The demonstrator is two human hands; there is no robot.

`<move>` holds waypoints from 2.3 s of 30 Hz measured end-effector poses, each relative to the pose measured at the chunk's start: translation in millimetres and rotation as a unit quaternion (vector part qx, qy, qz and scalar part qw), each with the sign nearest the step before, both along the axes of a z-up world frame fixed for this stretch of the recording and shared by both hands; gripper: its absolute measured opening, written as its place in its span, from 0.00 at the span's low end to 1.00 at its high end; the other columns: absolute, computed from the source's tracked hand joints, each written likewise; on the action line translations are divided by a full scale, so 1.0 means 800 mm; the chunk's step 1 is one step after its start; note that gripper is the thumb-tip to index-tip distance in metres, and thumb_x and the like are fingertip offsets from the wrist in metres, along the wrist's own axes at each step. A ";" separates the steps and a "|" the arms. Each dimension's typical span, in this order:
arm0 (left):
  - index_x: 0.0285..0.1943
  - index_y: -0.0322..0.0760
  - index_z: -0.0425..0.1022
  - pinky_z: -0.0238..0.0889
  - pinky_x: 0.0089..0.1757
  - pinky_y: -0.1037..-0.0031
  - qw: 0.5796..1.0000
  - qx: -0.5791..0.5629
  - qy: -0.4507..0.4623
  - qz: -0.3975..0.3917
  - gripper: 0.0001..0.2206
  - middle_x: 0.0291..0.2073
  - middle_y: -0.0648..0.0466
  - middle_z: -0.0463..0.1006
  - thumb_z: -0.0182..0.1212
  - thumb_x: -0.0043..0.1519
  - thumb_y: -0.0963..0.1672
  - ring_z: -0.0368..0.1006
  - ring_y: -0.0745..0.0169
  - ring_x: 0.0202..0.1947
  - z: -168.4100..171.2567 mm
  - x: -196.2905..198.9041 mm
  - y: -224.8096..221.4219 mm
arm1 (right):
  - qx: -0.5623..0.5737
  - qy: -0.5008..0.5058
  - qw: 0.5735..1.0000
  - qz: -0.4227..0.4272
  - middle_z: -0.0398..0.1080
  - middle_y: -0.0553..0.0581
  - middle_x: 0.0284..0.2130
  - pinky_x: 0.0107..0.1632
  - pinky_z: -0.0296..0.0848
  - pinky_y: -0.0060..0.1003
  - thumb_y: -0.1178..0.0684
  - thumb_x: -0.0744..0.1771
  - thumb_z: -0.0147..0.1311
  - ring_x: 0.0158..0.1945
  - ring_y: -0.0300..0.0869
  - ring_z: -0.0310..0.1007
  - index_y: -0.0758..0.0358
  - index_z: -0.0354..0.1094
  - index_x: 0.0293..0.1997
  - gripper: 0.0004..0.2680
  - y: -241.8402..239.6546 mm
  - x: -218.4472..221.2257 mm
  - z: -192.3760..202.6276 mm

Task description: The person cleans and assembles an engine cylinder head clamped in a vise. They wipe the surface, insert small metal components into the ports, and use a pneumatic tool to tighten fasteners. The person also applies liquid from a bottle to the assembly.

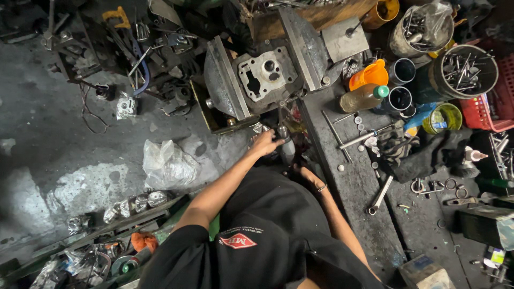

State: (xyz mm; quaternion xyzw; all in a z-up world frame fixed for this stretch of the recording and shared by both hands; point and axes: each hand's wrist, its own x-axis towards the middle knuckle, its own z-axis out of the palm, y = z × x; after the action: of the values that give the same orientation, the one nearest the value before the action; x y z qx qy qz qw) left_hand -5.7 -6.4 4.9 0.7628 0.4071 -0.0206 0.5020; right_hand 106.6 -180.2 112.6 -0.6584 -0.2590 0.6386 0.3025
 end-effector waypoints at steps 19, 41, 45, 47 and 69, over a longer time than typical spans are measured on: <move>0.60 0.34 0.74 0.62 0.57 0.56 0.999 0.029 0.015 0.003 0.30 0.54 0.46 0.81 0.69 0.55 0.56 0.73 0.45 0.58 -0.002 0.009 -0.002 | -0.038 0.012 0.999 -0.006 0.73 0.51 0.32 0.40 0.70 0.33 0.41 0.73 0.38 0.34 0.36 0.67 0.66 0.74 0.39 0.19 -0.006 0.002 0.002; 0.61 0.31 0.73 0.67 0.54 0.60 1.000 0.020 0.014 -0.001 0.28 0.53 0.40 0.80 0.70 0.57 0.53 0.76 0.43 0.55 0.018 -0.001 -0.002 | -0.061 -0.038 0.997 0.001 0.77 0.55 0.39 0.52 0.70 0.40 0.35 0.72 0.37 0.43 0.44 0.72 0.67 0.73 0.50 0.23 -0.013 0.011 0.002; 0.60 0.30 0.74 0.68 0.53 0.59 0.999 0.034 -0.010 -0.014 0.27 0.52 0.39 0.80 0.70 0.58 0.52 0.77 0.41 0.54 0.018 0.001 0.002 | -0.041 -0.228 0.957 0.174 0.75 0.67 0.33 0.50 0.72 0.44 0.37 0.71 0.46 0.39 0.52 0.73 0.72 0.73 0.46 0.21 -0.028 0.019 -0.037; 0.59 0.29 0.74 0.68 0.52 0.59 0.999 0.042 -0.019 -0.019 0.27 0.52 0.38 0.81 0.70 0.58 0.52 0.77 0.40 0.53 0.021 0.004 0.000 | -0.081 -0.192 0.978 0.020 0.77 0.62 0.33 0.47 0.72 0.46 0.37 0.70 0.43 0.37 0.50 0.75 0.69 0.74 0.44 0.21 -0.037 0.020 -0.052; 0.72 0.33 0.61 0.62 0.58 0.59 0.996 -0.008 -0.020 0.089 0.31 0.62 0.34 0.72 0.62 0.66 0.54 0.69 0.38 0.62 0.026 -0.004 -0.040 | -0.014 -0.061 0.998 -0.001 0.76 0.57 0.38 0.47 0.75 0.44 0.33 0.70 0.37 0.37 0.44 0.74 0.66 0.72 0.52 0.24 -0.037 0.018 -0.081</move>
State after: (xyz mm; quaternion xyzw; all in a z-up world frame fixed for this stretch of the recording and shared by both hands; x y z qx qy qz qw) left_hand -8.5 -38.4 25.7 0.7196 0.4632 0.0366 0.5160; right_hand 121.3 -209.8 47.8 -0.7005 -0.2675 0.6008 0.2771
